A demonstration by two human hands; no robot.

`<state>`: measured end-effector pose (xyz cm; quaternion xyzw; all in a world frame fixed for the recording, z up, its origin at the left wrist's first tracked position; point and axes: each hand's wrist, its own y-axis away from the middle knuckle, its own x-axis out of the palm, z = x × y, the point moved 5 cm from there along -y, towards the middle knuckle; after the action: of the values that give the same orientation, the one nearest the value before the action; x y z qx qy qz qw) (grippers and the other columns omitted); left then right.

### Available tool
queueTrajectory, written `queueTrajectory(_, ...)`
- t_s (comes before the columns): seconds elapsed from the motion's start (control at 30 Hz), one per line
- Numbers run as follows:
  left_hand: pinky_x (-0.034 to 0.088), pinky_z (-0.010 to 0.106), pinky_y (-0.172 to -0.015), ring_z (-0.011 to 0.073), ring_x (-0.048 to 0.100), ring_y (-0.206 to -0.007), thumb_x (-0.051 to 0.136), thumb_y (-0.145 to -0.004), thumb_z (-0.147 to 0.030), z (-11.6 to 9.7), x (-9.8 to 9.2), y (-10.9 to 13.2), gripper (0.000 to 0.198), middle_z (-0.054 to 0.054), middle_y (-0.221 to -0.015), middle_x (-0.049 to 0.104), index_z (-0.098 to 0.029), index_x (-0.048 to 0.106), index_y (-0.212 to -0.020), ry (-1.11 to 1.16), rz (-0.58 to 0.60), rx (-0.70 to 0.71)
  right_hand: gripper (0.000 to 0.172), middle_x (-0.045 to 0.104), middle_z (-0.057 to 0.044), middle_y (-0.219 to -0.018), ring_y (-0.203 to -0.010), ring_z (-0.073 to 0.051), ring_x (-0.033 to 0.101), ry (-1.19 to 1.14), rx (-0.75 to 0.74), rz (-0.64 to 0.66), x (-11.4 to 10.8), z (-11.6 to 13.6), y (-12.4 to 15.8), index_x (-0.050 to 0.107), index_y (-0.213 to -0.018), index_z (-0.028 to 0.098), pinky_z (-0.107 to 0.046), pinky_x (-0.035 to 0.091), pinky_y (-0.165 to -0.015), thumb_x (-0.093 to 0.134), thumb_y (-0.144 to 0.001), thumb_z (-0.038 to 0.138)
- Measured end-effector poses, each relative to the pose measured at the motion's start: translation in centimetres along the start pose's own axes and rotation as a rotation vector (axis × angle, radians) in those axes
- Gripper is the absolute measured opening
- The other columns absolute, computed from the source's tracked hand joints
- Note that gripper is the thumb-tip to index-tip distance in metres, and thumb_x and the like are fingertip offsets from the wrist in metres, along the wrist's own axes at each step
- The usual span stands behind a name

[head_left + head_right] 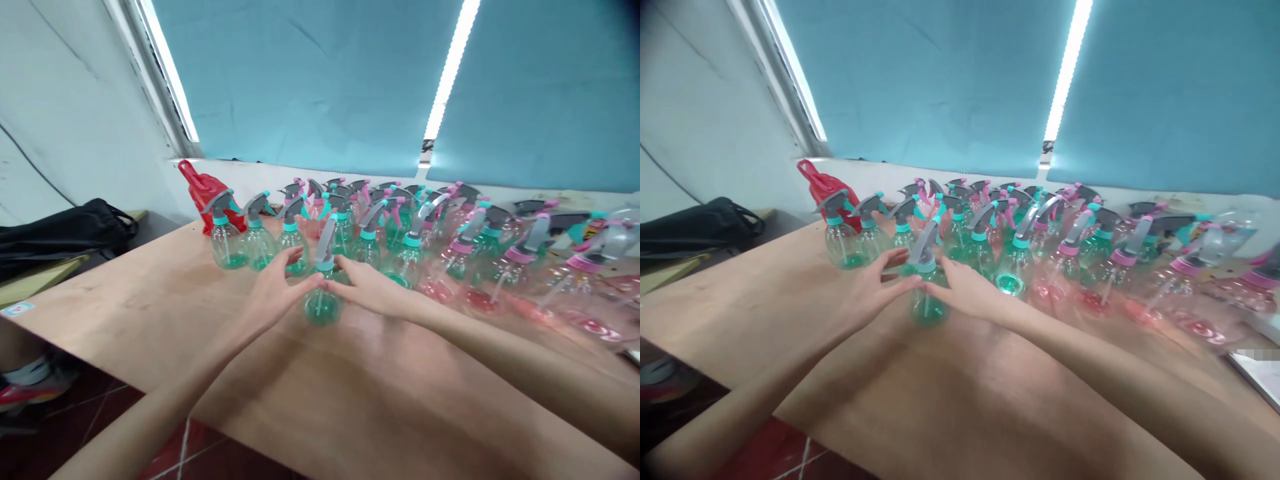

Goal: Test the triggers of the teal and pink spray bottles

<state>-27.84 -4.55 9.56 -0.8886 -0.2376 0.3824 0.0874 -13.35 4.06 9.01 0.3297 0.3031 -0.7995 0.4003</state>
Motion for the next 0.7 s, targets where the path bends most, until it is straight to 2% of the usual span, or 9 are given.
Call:
queueTrajectory(0.1,0.052,0.045,-0.095,0.0297,0.062,-0.116,0.072,-0.076,-0.045,-3.2,1.7,0.9,0.070,0.014,-0.133,0.060,-0.017,0.046,-0.134,0.154,0.110,0.059,0.039,0.069,-0.010,-0.100,-0.088,-0.025,0.066,-0.058,-0.032,0.020,0.1,0.8,3.2,0.054,-0.116,0.018,-0.037,0.050,-0.074,0.054,-0.093,0.049)
queueTrajectory(0.17,0.055,0.041,-0.088,0.0266,0.067,-0.104,0.071,-0.077,-0.041,-5.2,2.9,1.6,0.064,0.013,-0.127,0.063,-0.018,0.048,-0.132,0.215,0.157,0.106,0.040,0.068,-0.007,-0.095,-0.083,-0.023,0.065,-0.052,-0.044,0.026,-0.1,1.4,5.2,0.055,-0.117,0.020,-0.035,0.050,-0.070,0.058,-0.091,0.050)
queueTrajectory(0.23,0.055,0.039,-0.086,0.0234,0.068,-0.099,0.067,-0.082,-0.035,-6.9,4.0,2.3,0.051,0.010,-0.122,0.066,-0.019,0.051,-0.127,0.267,0.151,0.173,0.044,0.067,-0.006,-0.094,-0.080,-0.023,0.065,0.001,-0.036,0.021,-0.7,1.7,6.8,0.057,-0.118,0.021,-0.034,0.049,-0.066,0.061,-0.088,0.053)
queueTrajectory(0.3,0.053,0.038,-0.090,0.0225,0.066,-0.104,0.063,-0.086,-0.032,-8.2,5.2,3.0,0.038,0.008,-0.120,0.067,-0.019,0.056,-0.121,0.314,0.127,0.239,0.045,0.067,-0.007,-0.094,-0.078,-0.023,0.064,0.060,-0.017,0.032,-1.6,1.7,8.0,0.060,-0.114,0.021,-0.032,0.048,-0.062,0.061,-0.087,0.056)
queueTrajectory(0.4,0.053,0.036,-0.089,0.0215,0.066,-0.104,0.059,-0.089,-0.030,-9.5,6.9,3.6,0.028,0.007,-0.115,0.068,-0.019,0.059,-0.115,0.384,0.144,0.293,0.047,0.067,-0.007,-0.096,-0.081,-0.024,0.065,0.127,-0.010,0.078,-3.2,0.9,9.7,0.062,-0.110,0.021,-0.033,0.049,-0.065,0.060,-0.086,0.061)
queueTrajectory(0.5,0.053,0.031,-0.079,0.0175,0.067,-0.091,0.056,-0.091,-0.031,-10.3,8.3,3.3,0.025,0.004,-0.105,0.069,-0.020,0.061,-0.113,0.442,0.167,0.298,0.061,0.064,-0.010,-0.114,-0.098,-0.029,0.064,0.207,0.003,0.088,-5.2,-1.0,11.6,0.058,-0.123,0.022,-0.038,0.051,-0.076,0.061,-0.082,0.066)
queueTrajectory(0.6,0.050,0.027,-0.074,0.0142,0.063,-0.083,0.056,-0.090,-0.029,-10.9,9.5,2.4,0.022,0.001,-0.101,0.069,-0.020,0.063,-0.109,0.438,0.164,0.318,0.078,0.061,-0.013,-0.124,-0.109,-0.034,0.060,0.277,0.126,0.124,-6.7,-4.5,13.9,0.053,-0.134,0.021,-0.042,0.051,-0.084,0.067,-0.074,0.070)
queueTrajectory(0.63,0.049,0.026,-0.073,0.0134,0.061,-0.080,0.056,-0.089,-0.028,-11.1,9.9,2.0,0.021,0.001,-0.100,0.068,-0.020,0.064,-0.107,0.429,0.165,0.325,0.079,0.062,-0.013,-0.123,-0.107,-0.034,0.061,0.290,0.180,0.141,-7.0,-5.7,14.8,0.055,-0.132,0.021,-0.042,0.051,-0.082,0.068,-0.072,0.070)
queueTrajectory(0.7,0.046,0.026,-0.068,0.0120,0.057,-0.072,0.056,-0.087,-0.025,-11.3,10.9,1.1,0.021,0.000,-0.096,0.068,-0.020,0.064,-0.106,0.412,0.177,0.322,0.061,0.067,-0.009,-0.113,-0.097,-0.031,0.065,0.308,0.231,0.170,-7.4,-7.9,16.3,0.065,-0.119,0.024,-0.040,0.052,-0.078,0.064,-0.078,0.068)
